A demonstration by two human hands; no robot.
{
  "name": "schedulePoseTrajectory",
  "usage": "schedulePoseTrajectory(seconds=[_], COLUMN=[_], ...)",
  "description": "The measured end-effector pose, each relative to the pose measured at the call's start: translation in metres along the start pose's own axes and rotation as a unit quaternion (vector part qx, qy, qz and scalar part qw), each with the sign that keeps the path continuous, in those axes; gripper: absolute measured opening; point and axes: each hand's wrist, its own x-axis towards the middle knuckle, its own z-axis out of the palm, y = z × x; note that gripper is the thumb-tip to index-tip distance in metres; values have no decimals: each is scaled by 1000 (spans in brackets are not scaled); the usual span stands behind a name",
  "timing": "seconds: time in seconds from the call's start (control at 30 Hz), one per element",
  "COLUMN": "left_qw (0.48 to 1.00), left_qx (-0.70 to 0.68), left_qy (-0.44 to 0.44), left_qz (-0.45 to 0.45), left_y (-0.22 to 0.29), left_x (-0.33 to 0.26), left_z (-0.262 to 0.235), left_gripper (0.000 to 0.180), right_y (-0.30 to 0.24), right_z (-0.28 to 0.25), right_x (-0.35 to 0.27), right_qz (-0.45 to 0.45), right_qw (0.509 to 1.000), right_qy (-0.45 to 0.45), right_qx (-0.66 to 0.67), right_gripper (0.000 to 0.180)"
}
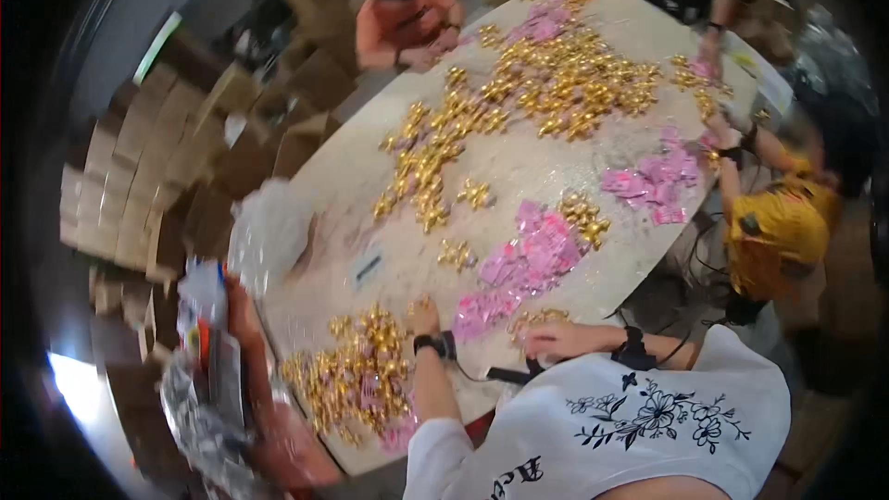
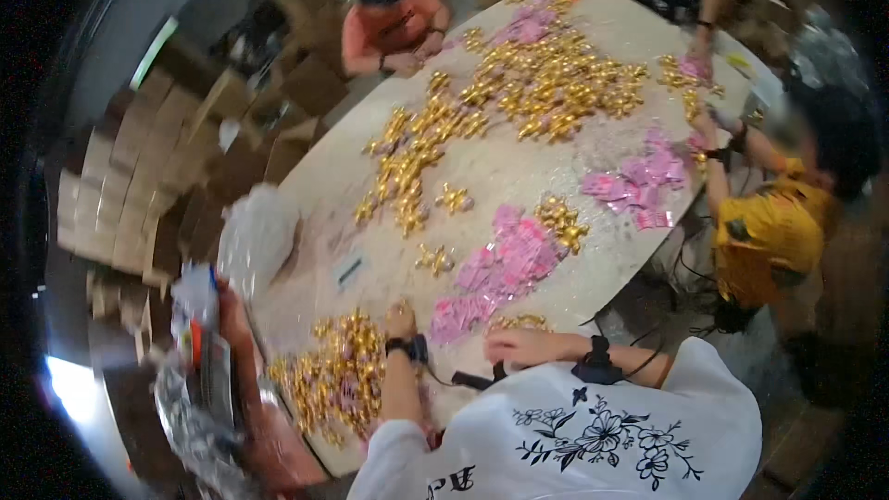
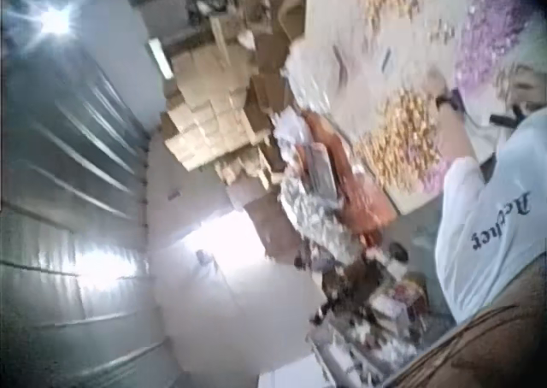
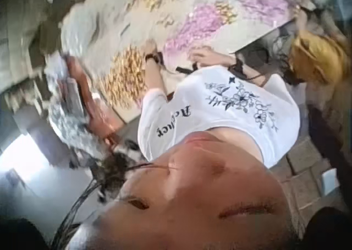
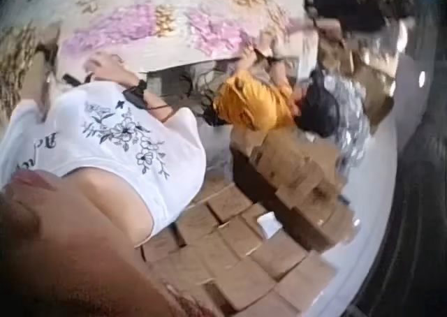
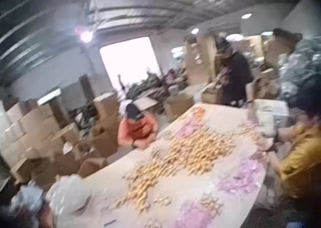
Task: Packaging small gold-colored star-shaped products into pink plastic wrappers.
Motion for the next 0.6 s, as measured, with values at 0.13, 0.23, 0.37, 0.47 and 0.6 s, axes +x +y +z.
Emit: schedulePoseTrajectory(seconds=[0.13,0.23,0.37,0.47,0.6], left_qw=[992,978,957,923,849], left_qx=[-111,-188,-151,-153,-463], left_qy=[-33,42,138,198,-16], left_qz=[-52,-81,-207,-293,-254], left_y=[-123,60,58,43,-4], left_x=[-9,37,2,-8,-23], left_z=[112,-2,1,31,59], left_gripper=[40,44,61,61,50], right_y=[-39,4,9,10,1], right_z=[12,-16,-6,-12,0], right_x=[0,-16,-9,-9,-14], right_qz=[-5,-14,-15,60,124], right_qw=[991,1000,999,994,976], right_qy=[-133,-27,-36,-68,9], right_qx=[16,-1,26,54,176], right_gripper=[25,28,35,41,43])
